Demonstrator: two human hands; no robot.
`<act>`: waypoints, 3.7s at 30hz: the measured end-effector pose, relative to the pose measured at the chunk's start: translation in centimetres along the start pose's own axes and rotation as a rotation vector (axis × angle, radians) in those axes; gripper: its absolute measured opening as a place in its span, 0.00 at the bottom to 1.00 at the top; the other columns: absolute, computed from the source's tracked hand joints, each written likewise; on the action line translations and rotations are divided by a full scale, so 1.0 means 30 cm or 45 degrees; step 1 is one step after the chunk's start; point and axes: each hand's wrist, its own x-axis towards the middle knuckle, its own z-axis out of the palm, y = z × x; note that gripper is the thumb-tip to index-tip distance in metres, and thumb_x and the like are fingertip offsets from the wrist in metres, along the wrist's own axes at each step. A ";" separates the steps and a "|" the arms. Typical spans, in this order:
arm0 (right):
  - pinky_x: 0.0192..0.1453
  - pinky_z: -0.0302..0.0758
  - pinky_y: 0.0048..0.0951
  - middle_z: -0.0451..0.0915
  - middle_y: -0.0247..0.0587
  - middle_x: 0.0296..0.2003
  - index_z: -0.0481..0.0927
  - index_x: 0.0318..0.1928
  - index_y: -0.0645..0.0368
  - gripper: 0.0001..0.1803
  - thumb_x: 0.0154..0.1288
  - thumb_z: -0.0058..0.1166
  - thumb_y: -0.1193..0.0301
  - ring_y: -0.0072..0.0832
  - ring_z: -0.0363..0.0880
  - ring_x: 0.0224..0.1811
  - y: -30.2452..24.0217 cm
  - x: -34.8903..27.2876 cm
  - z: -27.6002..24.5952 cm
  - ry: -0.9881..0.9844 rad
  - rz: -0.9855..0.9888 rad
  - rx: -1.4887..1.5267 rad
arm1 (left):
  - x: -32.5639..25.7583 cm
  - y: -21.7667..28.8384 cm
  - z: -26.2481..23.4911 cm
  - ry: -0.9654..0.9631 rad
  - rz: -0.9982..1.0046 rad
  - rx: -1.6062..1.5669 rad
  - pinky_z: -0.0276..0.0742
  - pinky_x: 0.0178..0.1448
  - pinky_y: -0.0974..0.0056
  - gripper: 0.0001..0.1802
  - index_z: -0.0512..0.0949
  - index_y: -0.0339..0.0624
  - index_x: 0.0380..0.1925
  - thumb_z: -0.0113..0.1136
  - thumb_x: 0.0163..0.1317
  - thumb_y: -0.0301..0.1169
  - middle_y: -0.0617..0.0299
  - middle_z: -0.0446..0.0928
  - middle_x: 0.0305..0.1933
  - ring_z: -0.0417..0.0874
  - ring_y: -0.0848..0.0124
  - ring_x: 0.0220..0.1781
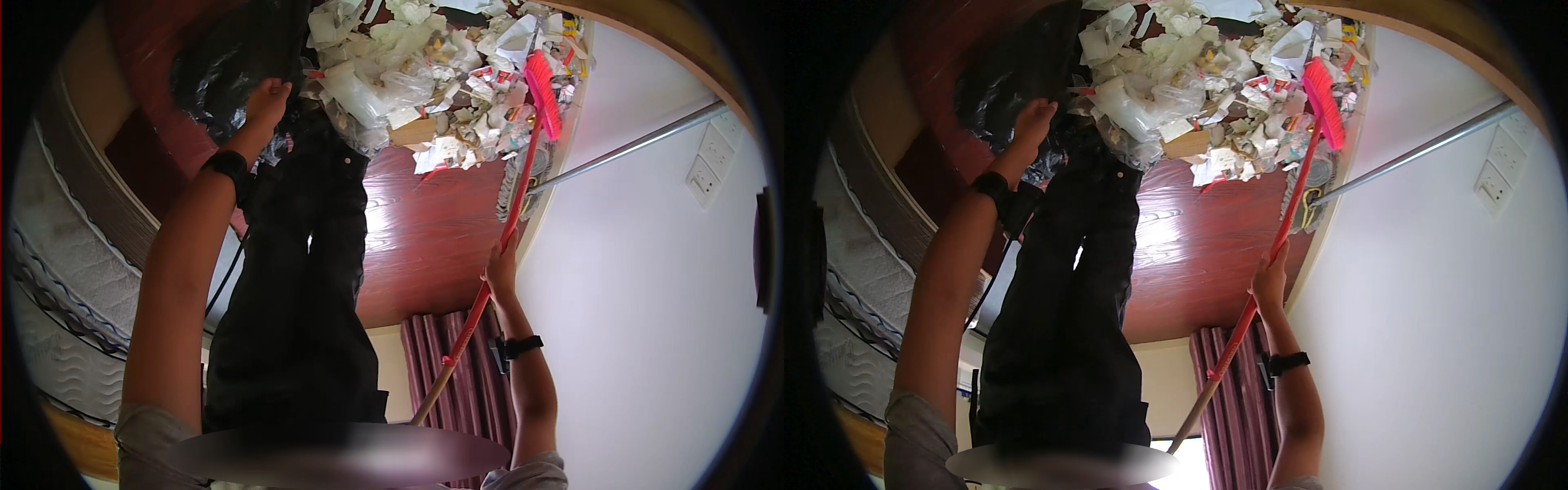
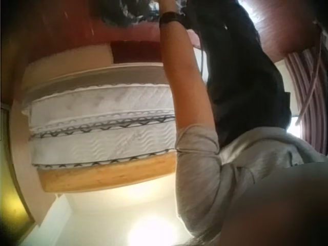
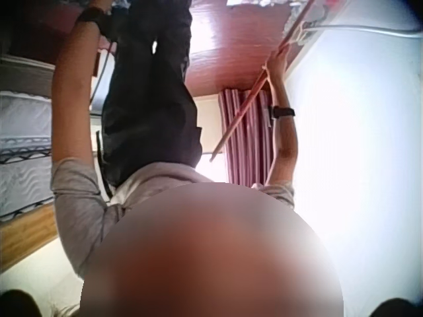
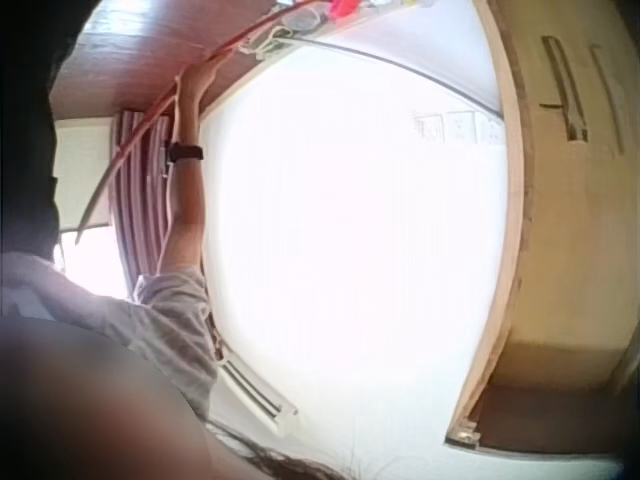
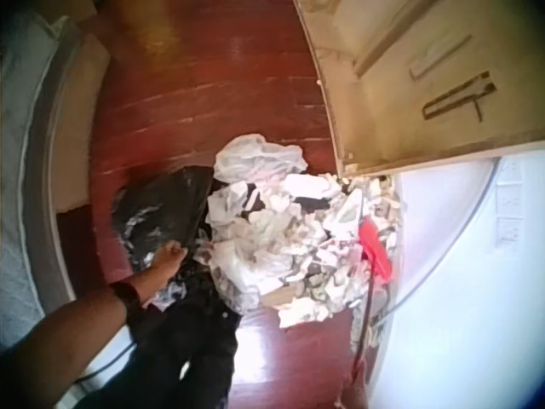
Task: Sweep up trash into a pile and collect it using a trash bag.
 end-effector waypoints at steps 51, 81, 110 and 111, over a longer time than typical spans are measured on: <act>0.33 0.75 0.43 0.77 0.65 0.42 0.45 0.71 0.55 0.34 0.69 0.43 0.72 0.54 0.80 0.36 0.194 -0.472 0.024 -0.034 -0.583 -0.320 | -0.129 -0.041 0.011 -0.102 -0.050 0.395 0.73 0.44 0.54 0.20 0.76 0.38 0.40 0.55 0.59 0.45 0.51 0.80 0.38 0.80 0.53 0.42; 0.51 0.74 0.43 0.65 0.66 0.58 0.38 0.71 0.55 0.37 0.67 0.40 0.76 0.57 0.73 0.52 0.455 -0.800 0.002 -0.510 -0.289 -0.455 | -0.140 -0.111 -0.050 -0.295 -0.133 0.325 0.74 0.46 0.61 0.22 0.75 0.34 0.44 0.57 0.59 0.43 0.50 0.80 0.41 0.81 0.61 0.43; 0.34 0.75 0.45 0.78 0.62 0.40 0.48 0.70 0.49 0.34 0.66 0.45 0.71 0.53 0.80 0.35 0.827 -0.768 0.396 -0.186 -0.089 -0.225 | -0.123 0.084 -0.021 -0.267 0.223 0.781 0.72 0.50 0.57 0.23 0.74 0.38 0.47 0.55 0.60 0.44 0.51 0.78 0.45 0.79 0.55 0.48; 0.32 0.74 0.47 0.78 0.62 0.38 0.49 0.70 0.48 0.34 0.66 0.45 0.71 0.54 0.79 0.33 0.825 -0.727 0.413 -0.187 -0.043 -0.308 | -0.158 0.117 0.004 -0.315 0.146 0.754 0.71 0.52 0.59 0.25 0.73 0.36 0.49 0.55 0.60 0.44 0.50 0.77 0.48 0.78 0.56 0.51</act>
